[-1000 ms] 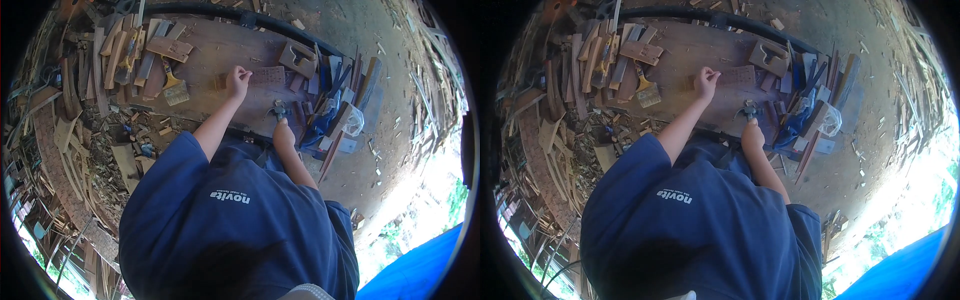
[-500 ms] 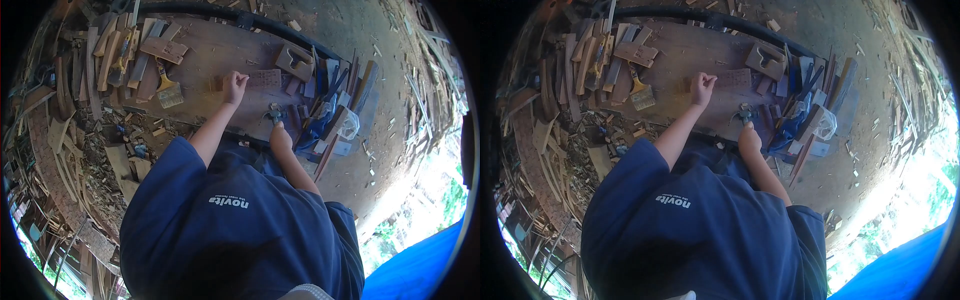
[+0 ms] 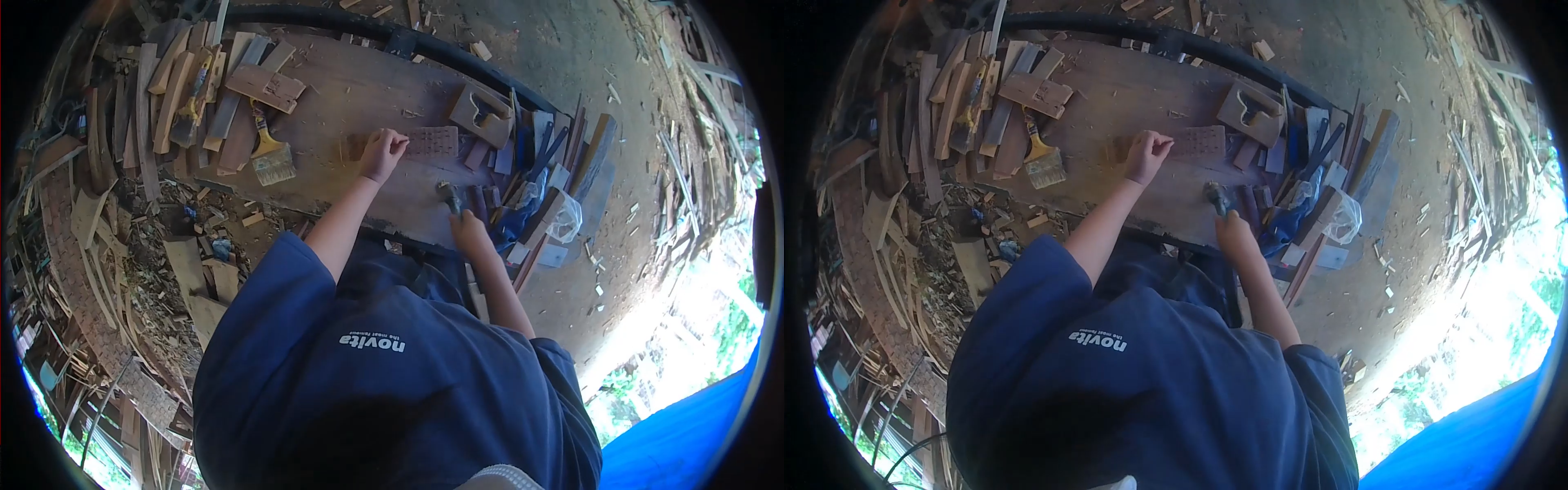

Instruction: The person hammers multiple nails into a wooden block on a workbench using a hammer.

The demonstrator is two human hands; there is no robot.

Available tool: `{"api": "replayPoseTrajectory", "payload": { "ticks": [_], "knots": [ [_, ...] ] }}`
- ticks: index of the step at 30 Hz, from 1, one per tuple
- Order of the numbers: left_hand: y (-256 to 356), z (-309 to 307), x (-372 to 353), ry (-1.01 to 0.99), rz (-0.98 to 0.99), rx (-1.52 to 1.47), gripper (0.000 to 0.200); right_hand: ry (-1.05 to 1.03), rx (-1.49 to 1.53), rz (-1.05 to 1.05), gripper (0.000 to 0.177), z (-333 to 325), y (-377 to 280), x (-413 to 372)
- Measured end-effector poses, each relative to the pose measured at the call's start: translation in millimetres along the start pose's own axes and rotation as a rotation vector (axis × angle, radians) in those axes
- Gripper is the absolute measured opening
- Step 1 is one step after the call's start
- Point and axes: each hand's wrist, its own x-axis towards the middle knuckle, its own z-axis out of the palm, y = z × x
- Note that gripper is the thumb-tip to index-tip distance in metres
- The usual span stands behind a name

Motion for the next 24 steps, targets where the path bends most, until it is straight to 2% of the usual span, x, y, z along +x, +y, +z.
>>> {"api": "replayPoseTrajectory", "payload": {
  "ticks": [1,2,4,5,7,10,14,16,18,20,22,24],
  "knots": [
    [2,-1,0,0.006,-0.005,0.004,0.029,0.054,0.132,-0.038,0.035,-2,3,0],
    [5,-2,0,0.011,-0.031,-0.021,0.03,0.049,0.127,-0.043,0.035,-2,4,-2],
    [6,-3,4,0.024,-0.065,-0.042,0.032,0.136,0.32,-0.172,0.032,-10,-8,-11],
    [6,-3,3,0.021,-0.07,-0.04,0.032,0.125,0.313,-0.176,0.032,-13,-15,-9],
    [6,-3,1,0.019,-0.09,-0.037,0.032,0.252,0.285,-0.28,0.031,-14,-34,-3],
    [5,-3,0,0.008,-0.114,-0.051,0.032,0.205,0.4,-0.259,0.032,-9,-67,12],
    [-1,-3,-1,-0.005,-0.13,-0.082,0.031,0.276,0.384,-0.337,0.03,11,-76,39],
    [-4,-2,-6,-0.021,-0.166,-0.083,0.03,0.349,0.203,-0.356,0.03,22,-73,50],
    [-5,-2,-5,-0.032,-0.147,-0.171,0.031,0.347,0.198,-0.34,0.029,29,-68,52],
    [-5,-4,-2,-0.017,-0.106,-0.117,0.031,0.349,0.192,-0.324,0.028,34,-65,54],
    [-6,-4,-3,-0.011,-0.065,-0.069,0.031,0.487,0.217,-0.429,0.03,40,-60,54],
    [-6,-3,-4,-0.006,-0.07,-0.061,0.032,0.441,0.14,-0.378,0.032,41,-62,59]
  ]
}}
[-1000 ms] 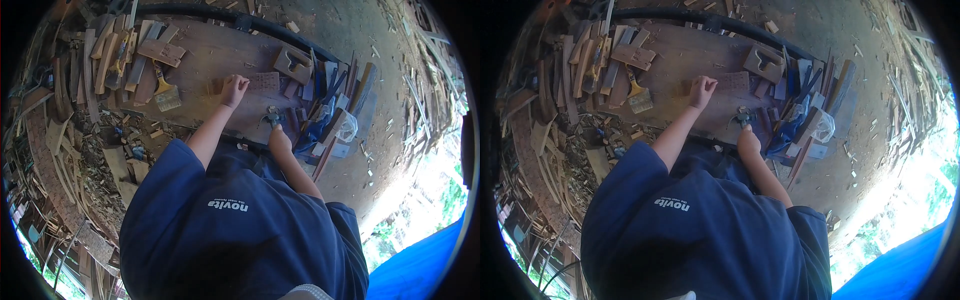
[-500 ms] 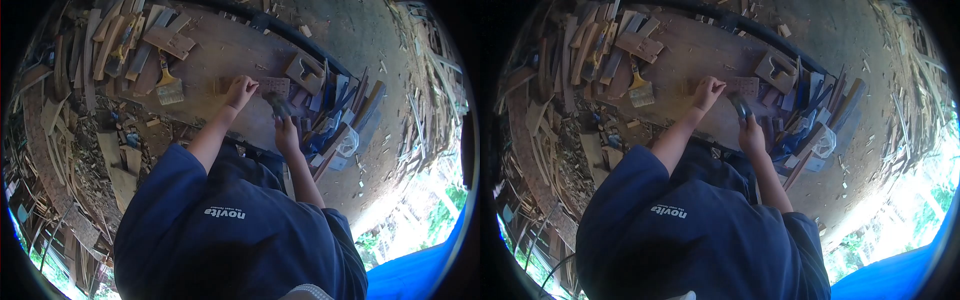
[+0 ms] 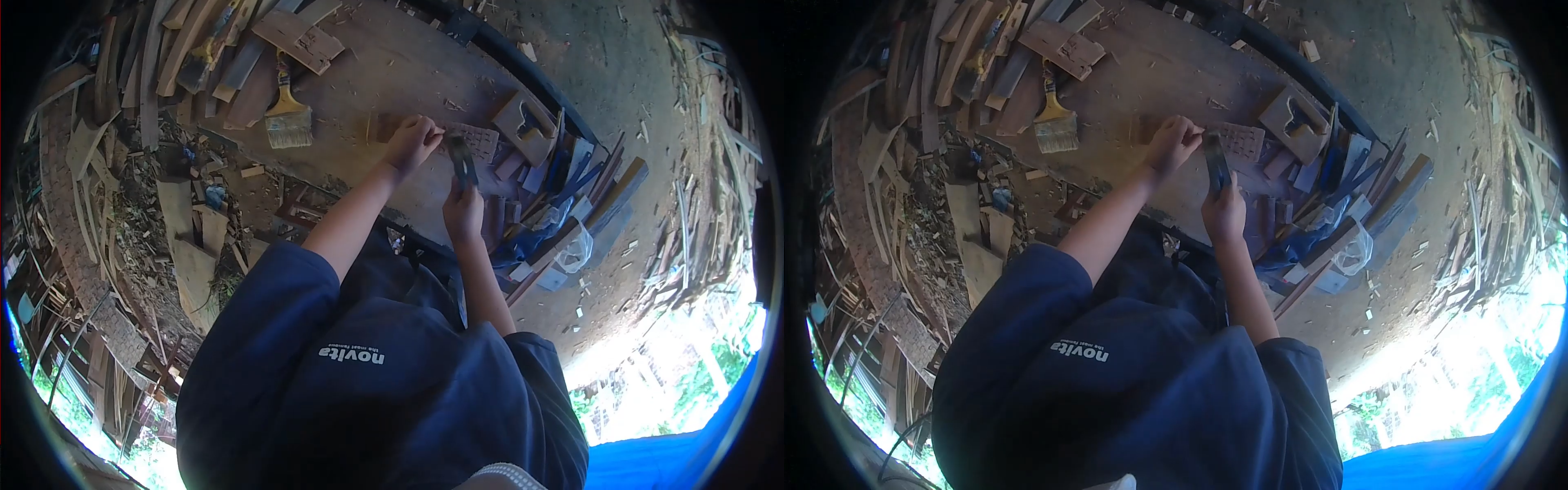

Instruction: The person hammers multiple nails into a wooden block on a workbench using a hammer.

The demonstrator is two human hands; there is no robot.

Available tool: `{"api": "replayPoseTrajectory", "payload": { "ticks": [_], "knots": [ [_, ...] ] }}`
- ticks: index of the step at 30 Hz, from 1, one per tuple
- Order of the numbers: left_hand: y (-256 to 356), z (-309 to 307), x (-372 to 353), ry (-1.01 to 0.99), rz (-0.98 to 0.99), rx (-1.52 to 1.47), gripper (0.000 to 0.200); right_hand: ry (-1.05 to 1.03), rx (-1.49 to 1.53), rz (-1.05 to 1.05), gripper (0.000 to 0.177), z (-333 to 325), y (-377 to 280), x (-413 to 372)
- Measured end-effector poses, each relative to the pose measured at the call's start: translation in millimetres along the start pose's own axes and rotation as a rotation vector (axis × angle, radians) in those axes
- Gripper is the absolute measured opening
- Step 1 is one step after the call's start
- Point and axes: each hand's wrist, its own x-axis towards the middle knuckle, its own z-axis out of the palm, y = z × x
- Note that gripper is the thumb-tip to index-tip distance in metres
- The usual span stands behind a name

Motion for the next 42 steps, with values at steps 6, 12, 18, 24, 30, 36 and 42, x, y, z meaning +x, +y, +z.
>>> {"api": "replayPoseTrajectory", "payload": {
  "ticks": [6,12,18,24,30,36,42],
  "knots": [
    [1,0,-1,-0.011,-0.029,0.025,0.031,-0.002,0.006,-0.024,0.039,1,3,2],
    [0,0,-2,-0.048,-0.123,-0.105,0.03,-0.011,-0.039,-0.014,0.036,3,1,3],
    [4,-3,-1,-0.088,-0.121,-0.063,0.026,-0.045,-0.019,-0.003,0.036,-1,-6,0],
    [7,-4,4,-0.056,-0.025,-0.051,0.02,0.066,0.143,0.053,0.031,-12,5,-29],
    [22,-15,18,-0.059,0.043,0.001,0.015,0.175,0.173,0.224,0.031,-3,79,-95],
    [26,28,81,-0.202,-0.079,0.194,0.024,0.04,0.162,0.36,0.035,-4,107,-107],
    [35,41,149,-0.978,0.249,0.868,0.04,0.03,0.207,0.36,0.043,-6,118,-105]
  ]
}}
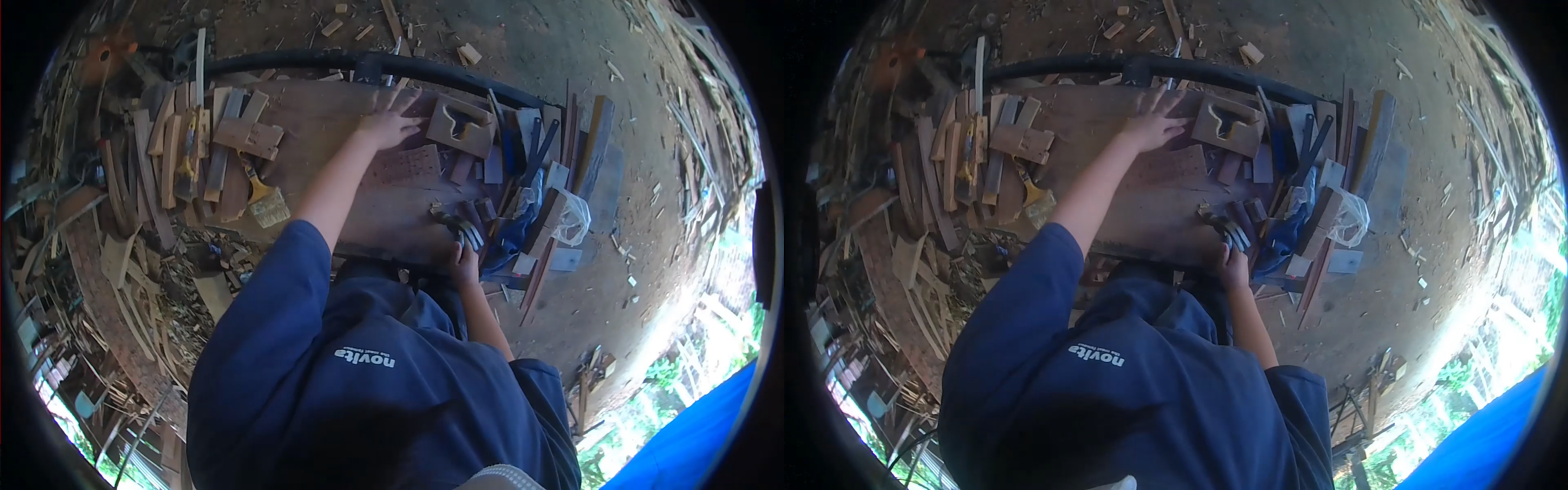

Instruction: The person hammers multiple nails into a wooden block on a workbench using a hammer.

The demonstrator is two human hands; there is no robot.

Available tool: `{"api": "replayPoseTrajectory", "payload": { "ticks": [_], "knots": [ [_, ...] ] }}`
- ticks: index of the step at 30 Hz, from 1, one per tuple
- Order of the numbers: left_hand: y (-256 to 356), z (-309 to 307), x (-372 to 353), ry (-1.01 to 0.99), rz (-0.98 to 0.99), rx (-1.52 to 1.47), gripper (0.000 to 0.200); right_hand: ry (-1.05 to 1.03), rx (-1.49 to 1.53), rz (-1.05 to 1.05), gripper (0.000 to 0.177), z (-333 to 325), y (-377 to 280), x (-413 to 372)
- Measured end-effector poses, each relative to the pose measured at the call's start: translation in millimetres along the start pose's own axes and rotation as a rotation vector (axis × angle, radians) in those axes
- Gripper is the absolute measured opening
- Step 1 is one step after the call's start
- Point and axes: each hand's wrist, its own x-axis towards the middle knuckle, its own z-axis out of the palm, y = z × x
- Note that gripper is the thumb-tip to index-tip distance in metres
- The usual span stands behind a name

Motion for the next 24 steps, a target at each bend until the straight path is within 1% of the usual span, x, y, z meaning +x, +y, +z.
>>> {"api": "replayPoseTrajectory", "payload": {
  "ticks": [1,2,4,5,6,8,9,10,12,13,14,16,17,18,19,20,22,24],
  "knots": [
    [-13,6,7,-0.041,0.012,0.025,0.046,0.025,0.077,-0.011,0.044,-2,-1,0],
    [-26,12,13,-0.046,0.022,0.036,0.046,0.033,0.088,-0.005,0.044,-3,-3,2],
    [-42,14,19,0.131,-0.165,0.186,0.049,0.056,0.083,0.008,0.044,-2,2,3],
    [-42,13,22,0.165,-0.256,0.237,0.053,0.061,0.094,0.021,0.044,-2,5,4],
    [-37,13,26,0.156,-0.242,0.243,0.053,0.058,0.134,0.009,0.043,-3,4,5],
    [-24,13,37,0.348,-0.106,0.107,0.054,0.063,0.185,0.005,0.043,-7,2,7],
    [-13,16,45,0.498,0.024,0.027,0.049,0.034,0.186,0.017,0.043,-9,2,8],
    [-1,19,51,0.494,0.036,0.03,0.049,0.004,0.186,0.027,0.043,-10,3,8],
    [25,24,59,0.452,0.157,-0.17,0.036,0.011,0.203,0.034,0.042,-7,7,8],
    [41,24,60,0.622,0.154,-0.131,0.022,0.011,0.213,0.033,0.041,-7,8,8],
    [50,22,62,0.619,0.16,-0.129,0.022,0.015,0.218,0.037,0.041,-7,9,8],
    [62,22,65,0.621,-0.005,-0.215,0.016,0.018,0.215,0.047,0.04,-8,8,7],
    [68,22,66,0.644,-0.049,-0.291,0.014,0.023,0.22,0.049,0.04,-8,7,8],
    [74,20,66,0.642,-0.043,-0.288,0.014,0.056,0.236,0.005,0.038,-7,8,8],
    [79,18,66,0.637,-0.098,-0.286,0.012,0.087,0.251,-0.039,0.036,-6,10,8],
    [83,16,66,0.634,-0.153,-0.284,0.01,0.09,0.256,-0.037,0.036,-5,11,8],
    [88,12,70,0.604,-0.165,-0.275,0.009,0.032,0.161,-0.01,0.038,1,20,9],
    [91,12,70,0.57,-0.182,-0.266,0.008,0.03,0.143,-0.019,0.037,4,26,7]
  ]
}}
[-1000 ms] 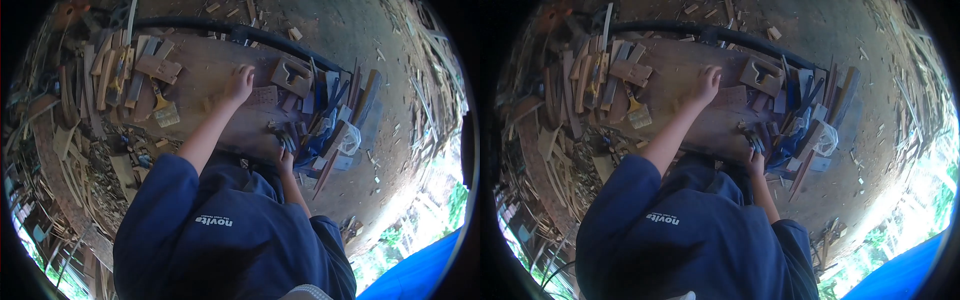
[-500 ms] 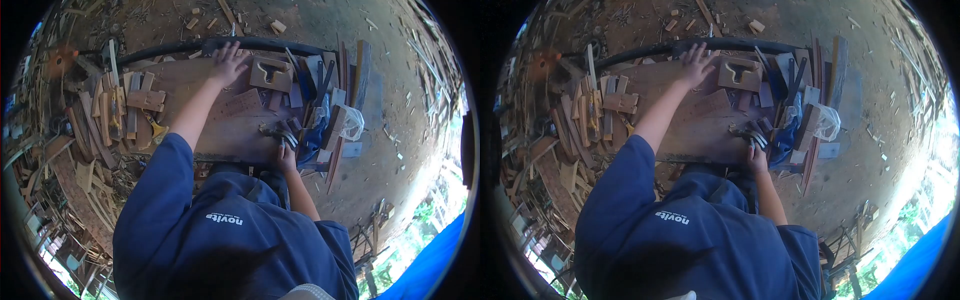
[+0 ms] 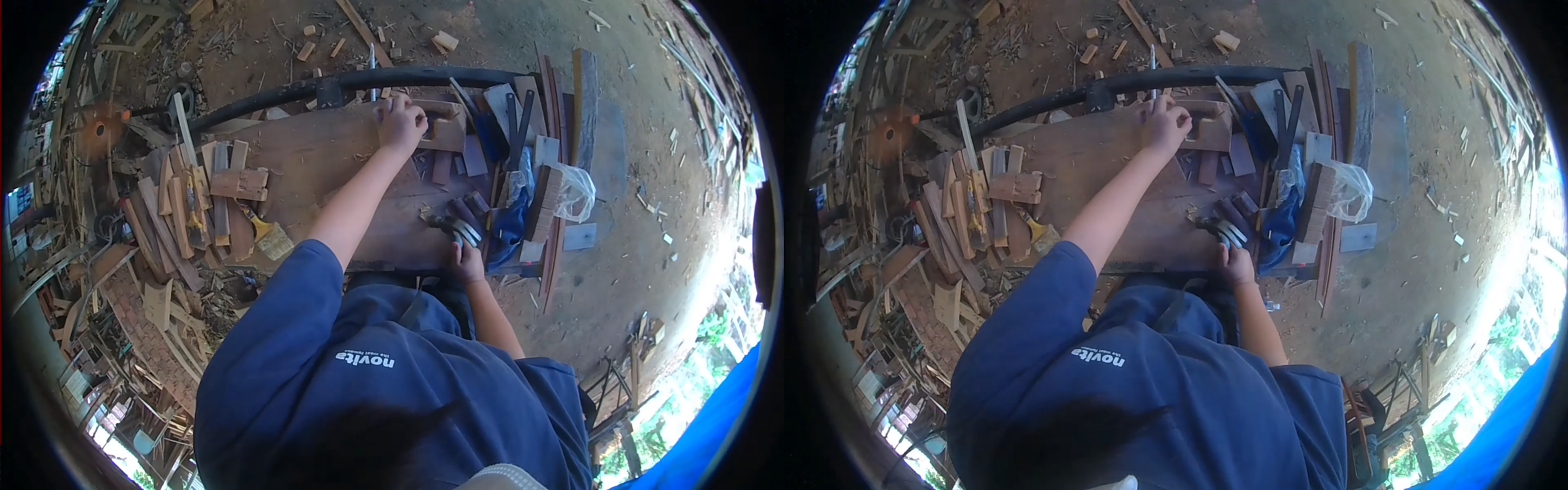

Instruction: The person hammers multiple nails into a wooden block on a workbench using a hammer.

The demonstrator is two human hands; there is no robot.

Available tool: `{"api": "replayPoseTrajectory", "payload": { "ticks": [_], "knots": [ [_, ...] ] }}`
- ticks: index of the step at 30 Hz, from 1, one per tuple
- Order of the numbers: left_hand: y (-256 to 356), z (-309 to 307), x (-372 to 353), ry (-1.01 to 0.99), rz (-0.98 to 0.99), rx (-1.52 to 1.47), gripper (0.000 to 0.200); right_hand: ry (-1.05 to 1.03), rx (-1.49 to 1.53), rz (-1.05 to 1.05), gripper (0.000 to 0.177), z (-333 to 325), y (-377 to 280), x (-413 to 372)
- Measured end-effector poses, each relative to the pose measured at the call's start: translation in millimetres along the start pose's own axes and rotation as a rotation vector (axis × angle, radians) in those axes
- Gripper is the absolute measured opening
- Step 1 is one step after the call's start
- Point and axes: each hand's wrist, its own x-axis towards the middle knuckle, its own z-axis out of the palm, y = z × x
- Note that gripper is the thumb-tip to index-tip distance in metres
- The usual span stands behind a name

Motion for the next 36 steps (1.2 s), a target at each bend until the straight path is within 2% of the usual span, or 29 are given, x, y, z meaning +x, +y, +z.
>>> {"api": "replayPoseTrajectory", "payload": {
  "ticks": [6,9,11,12,14,15,18,19,21,25,27,33,36],
  "knots": [
    [1,10,3,-0.083,0.039,-0.029,0.011,-0.016,-0.004,-0.014,0.034,-2,-3,-2],
    [1,8,-6,0.013,0.067,-0.057,0.012,-0.011,0.004,-0.015,0.033,-2,-2,-1],
    [-4,-1,-13,-0.013,-0.191,-0.538,0.011,-0.025,0.004,-0.005,0.033,-1,1,0],
    [-6,-8,-22,-0.01,-0.199,-0.536,0.011,-0.013,-0.011,-0.014,0.033,0,2,0],
    [-14,-28,-47,0.223,-0.236,-0.765,0.015,-0.016,-0.023,-0.028,0.032,2,2,-2],
    [-25,-37,-61,0.203,-0.32,-0.805,0.02,-0.017,-0.04,-0.013,0.032,2,3,-2],
    [-66,-50,-108,0.154,-0.36,-0.838,0.016,-0.024,-0.071,-0.014,0.033,4,6,-2],
    [-69,-62,-120,0.157,-0.367,-0.832,0.016,-0.008,-0.077,-0.017,0.033,5,6,-3],
    [-70,-82,-141,0.015,-0.334,-0.525,0.012,0.006,-0.069,-0.031,0.034,5,5,-3],
    [-64,-88,-163,0.007,-0.393,-0.519,0.007,0.009,-0.083,-0.044,0.034,5,3,-2],
    [-65,-86,-168,-0.058,-0.44,-0.507,0.009,0.012,-0.098,-0.046,0.033,6,3,-1],
    [-64,-81,-175,-0.081,-0.525,-0.465,0.011,0.039,-0.072,-0.054,0.031,8,0,-1],
    [-70,-76,-176,-0.006,-0.555,-0.507,0.01,0.127,-0.046,-0.115,0.038,10,-3,-1]
  ]
}}
